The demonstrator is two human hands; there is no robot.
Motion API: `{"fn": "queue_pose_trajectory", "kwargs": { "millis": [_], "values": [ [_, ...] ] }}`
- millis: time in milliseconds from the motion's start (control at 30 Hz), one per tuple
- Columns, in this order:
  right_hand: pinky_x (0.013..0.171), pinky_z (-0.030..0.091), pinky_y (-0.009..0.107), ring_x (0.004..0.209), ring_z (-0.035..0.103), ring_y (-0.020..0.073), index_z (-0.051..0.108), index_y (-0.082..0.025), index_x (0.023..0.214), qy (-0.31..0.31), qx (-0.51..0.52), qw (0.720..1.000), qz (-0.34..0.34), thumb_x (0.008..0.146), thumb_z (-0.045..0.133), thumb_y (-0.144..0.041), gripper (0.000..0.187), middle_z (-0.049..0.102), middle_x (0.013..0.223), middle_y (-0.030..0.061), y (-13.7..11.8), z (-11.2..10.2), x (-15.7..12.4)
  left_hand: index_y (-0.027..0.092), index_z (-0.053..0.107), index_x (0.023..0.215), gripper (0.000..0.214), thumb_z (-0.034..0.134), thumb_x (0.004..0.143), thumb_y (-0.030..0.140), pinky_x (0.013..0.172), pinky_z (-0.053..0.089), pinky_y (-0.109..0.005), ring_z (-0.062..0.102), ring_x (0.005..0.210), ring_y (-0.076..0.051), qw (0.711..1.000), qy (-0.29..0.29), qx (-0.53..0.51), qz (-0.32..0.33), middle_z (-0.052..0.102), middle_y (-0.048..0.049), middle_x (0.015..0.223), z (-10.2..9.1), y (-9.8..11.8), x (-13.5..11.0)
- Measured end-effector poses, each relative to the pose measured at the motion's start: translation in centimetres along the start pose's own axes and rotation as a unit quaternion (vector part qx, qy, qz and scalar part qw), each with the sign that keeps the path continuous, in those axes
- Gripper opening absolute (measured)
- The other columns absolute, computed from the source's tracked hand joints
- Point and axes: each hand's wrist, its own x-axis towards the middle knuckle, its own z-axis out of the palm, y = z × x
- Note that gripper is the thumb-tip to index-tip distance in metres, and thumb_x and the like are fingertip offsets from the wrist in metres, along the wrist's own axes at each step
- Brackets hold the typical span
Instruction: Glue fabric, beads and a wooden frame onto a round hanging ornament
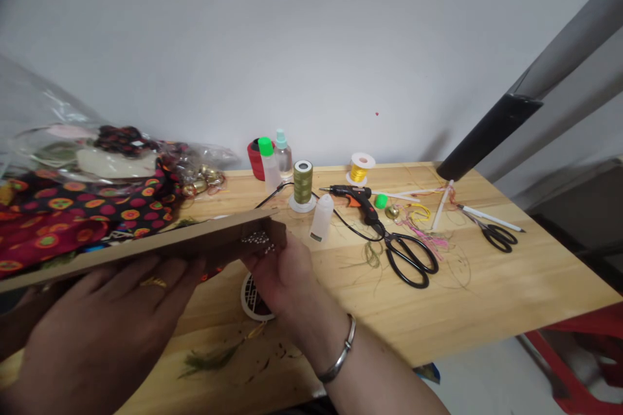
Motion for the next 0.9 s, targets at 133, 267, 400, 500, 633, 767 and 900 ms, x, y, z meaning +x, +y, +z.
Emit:
{"fn": "queue_pose_trajectory", "kwargs": {
  "millis": [133, 267, 400, 500, 633, 767, 900],
  "values": [
    [0.068, 0.052, 0.026, 0.066, 0.062, 0.0136, 0.067, -0.019, 0.076, 0.008, 0.005, 1.000, 0.005, 0.084, 0.043, -0.012, 0.026, 0.070, 0.070, -0.0008, -0.13, 0.05, 0.04, 0.008, 0.076, 0.078, 0.045, 0.031, 0.077, -0.001, 0.054, 0.045, -0.039, 0.064, 0.064, -0.029, 1.000, 0.018, 0.002, 0.000, 0.070, -0.0133, 0.066, -0.06, -0.12, 0.28],
    [0.069, 0.052, 0.025, 0.066, 0.062, 0.0132, 0.068, -0.019, 0.077, 0.010, 0.029, 0.999, 0.011, 0.084, 0.040, -0.010, 0.029, 0.071, 0.071, 0.0001, -0.23, 0.16, 0.07, 0.007, 0.075, 0.076, 0.044, 0.032, 0.074, 0.000, 0.054, 0.043, -0.039, 0.063, 0.063, -0.030, 1.000, 0.028, 0.001, 0.011, 0.069, -0.0140, 0.063, 0.17, -0.09, 0.32],
    [0.067, 0.051, 0.024, 0.066, 0.062, 0.0127, 0.069, -0.017, 0.077, 0.002, 0.035, 0.999, 0.006, 0.085, 0.041, -0.011, 0.029, 0.071, 0.072, 0.0014, -0.12, 0.01, 0.07, 0.007, 0.075, 0.077, 0.043, 0.033, 0.073, 0.001, 0.056, 0.042, -0.040, 0.063, 0.064, -0.030, 0.999, 0.029, -0.002, 0.013, 0.069, -0.0148, 0.064, 0.29, 0.10, 0.13],
    [0.066, 0.051, 0.024, 0.066, 0.062, 0.0127, 0.069, -0.016, 0.076, -0.011, 0.030, 0.999, 0.001, 0.085, 0.042, -0.011, 0.029, 0.072, 0.074, 0.0025, -0.10, 0.04, -0.26, 0.006, 0.075, 0.077, 0.044, 0.032, 0.073, 0.001, 0.058, 0.042, -0.042, 0.063, 0.064, -0.031, 1.000, 0.026, -0.006, 0.015, 0.069, -0.0155, 0.065, -0.02, 0.07, -0.22],
    [0.068, 0.051, 0.025, 0.072, 0.063, 0.0142, 0.069, -0.017, 0.081, -0.039, 0.026, 0.999, -0.009, 0.084, 0.045, -0.013, 0.025, 0.072, 0.079, 0.0024, -0.18, 0.30, -0.70, 0.006, 0.075, 0.080, 0.045, 0.031, 0.073, 0.001, 0.060, 0.042, -0.047, 0.064, 0.068, -0.035, 0.999, 0.044, 0.003, 0.022, 0.073, -0.0177, 0.075, -0.18, -0.04, -0.49],
    [0.063, 0.049, 0.022, 0.067, 0.062, 0.0125, 0.069, -0.018, 0.081, -0.020, 0.030, 0.999, -0.001, 0.083, 0.043, -0.009, 0.028, 0.071, 0.074, 0.0000, -0.07, 0.27, -0.26, 0.005, 0.075, 0.077, 0.042, 0.034, 0.072, 0.001, 0.057, 0.042, -0.043, 0.063, 0.062, -0.031, 0.999, 0.031, -0.009, 0.020, 0.070, -0.0156, 0.065, 0.48, 0.11, -0.19],
    [0.066, 0.050, 0.023, 0.065, 0.061, 0.0121, 0.069, -0.018, 0.083, -0.014, 0.037, 0.999, 0.000, 0.085, 0.041, -0.010, 0.029, 0.070, 0.073, -0.0004, -0.15, 0.15, 0.08, 0.005, 0.075, 0.077, 0.041, 0.034, 0.073, 0.003, 0.056, 0.043, -0.042, 0.064, 0.063, -0.032, 0.999, 0.035, -0.006, 0.017, 0.069, -0.0156, 0.064, 0.69, 0.22, -0.05]
  ]
}}
